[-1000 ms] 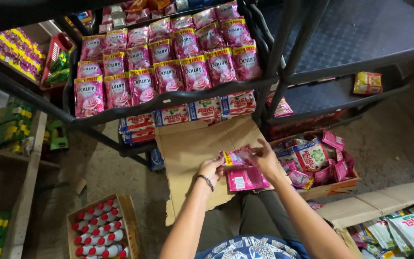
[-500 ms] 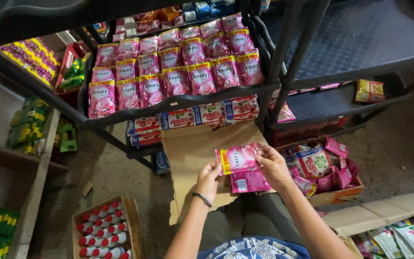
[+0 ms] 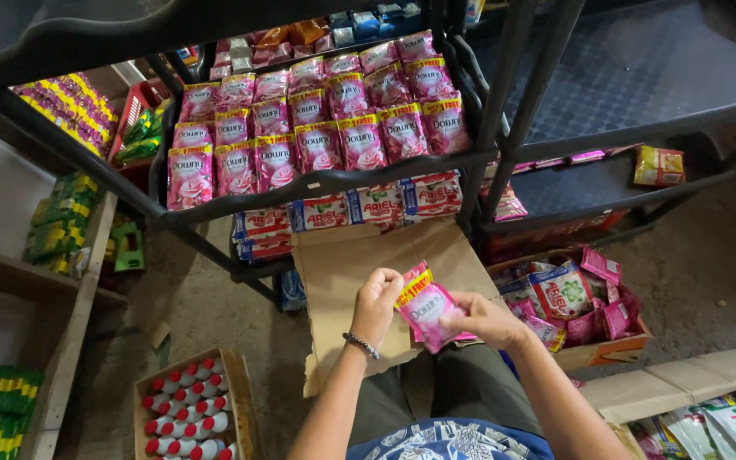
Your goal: The recorder is organizing and restocking small sachets of laundry detergent/softener on a store shelf from a cardboard box.
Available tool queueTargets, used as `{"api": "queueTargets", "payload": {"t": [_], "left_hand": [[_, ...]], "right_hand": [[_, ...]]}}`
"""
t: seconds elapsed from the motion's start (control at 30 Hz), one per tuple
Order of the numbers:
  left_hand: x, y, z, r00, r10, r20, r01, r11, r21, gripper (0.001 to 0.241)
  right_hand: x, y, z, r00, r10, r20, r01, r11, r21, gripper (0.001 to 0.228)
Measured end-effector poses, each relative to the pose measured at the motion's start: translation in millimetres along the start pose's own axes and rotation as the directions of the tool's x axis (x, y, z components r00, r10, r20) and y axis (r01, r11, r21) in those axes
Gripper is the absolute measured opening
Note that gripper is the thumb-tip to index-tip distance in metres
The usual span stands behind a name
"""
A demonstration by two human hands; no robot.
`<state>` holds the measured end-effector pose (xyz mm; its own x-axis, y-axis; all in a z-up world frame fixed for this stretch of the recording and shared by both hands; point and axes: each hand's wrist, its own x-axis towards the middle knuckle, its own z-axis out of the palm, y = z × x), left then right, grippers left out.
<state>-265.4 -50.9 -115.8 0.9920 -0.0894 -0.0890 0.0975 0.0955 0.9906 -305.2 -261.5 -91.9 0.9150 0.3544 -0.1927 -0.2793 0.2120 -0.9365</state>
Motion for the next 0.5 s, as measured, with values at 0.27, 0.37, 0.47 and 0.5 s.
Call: {"api": "queueTargets", "payload": {"t": [0.27, 0.37, 0.47, 0.5], "left_hand": [[-10.3, 12.6, 0.0, 0.987, 0.140, 0.077, -0.158, 0.923, 0.351, 0.010], [-15.6, 24.1, 2.6, 0.986, 0.160, 0.054, -0.168, 0.904, 0.393, 0.011], [-16.9, 27.0, 1.7, 0.988, 0.156, 0.001, -0.144, 0.906, 0.398, 0.012], [-16.2, 27.9, 1.5, 0.988, 0.153, -0.026, -0.131, 0.914, 0.385, 0.015]], "right_hand": [[9.8, -13.0, 14.9, 0.966, -0.230, -0.118, 0.211, 0.965, -0.154, 0.020], [6.4, -19.8, 25.6, 0.929, -0.283, -0.238, 0.244, 0.953, -0.181, 0.006], [7.4, -20.1, 27.9, 0.919, -0.280, -0.277, 0.232, 0.953, -0.195, 0.010], [8.5, -20.5, 28.2, 0.917, -0.273, -0.292, 0.222, 0.955, -0.195, 0.013]]}}
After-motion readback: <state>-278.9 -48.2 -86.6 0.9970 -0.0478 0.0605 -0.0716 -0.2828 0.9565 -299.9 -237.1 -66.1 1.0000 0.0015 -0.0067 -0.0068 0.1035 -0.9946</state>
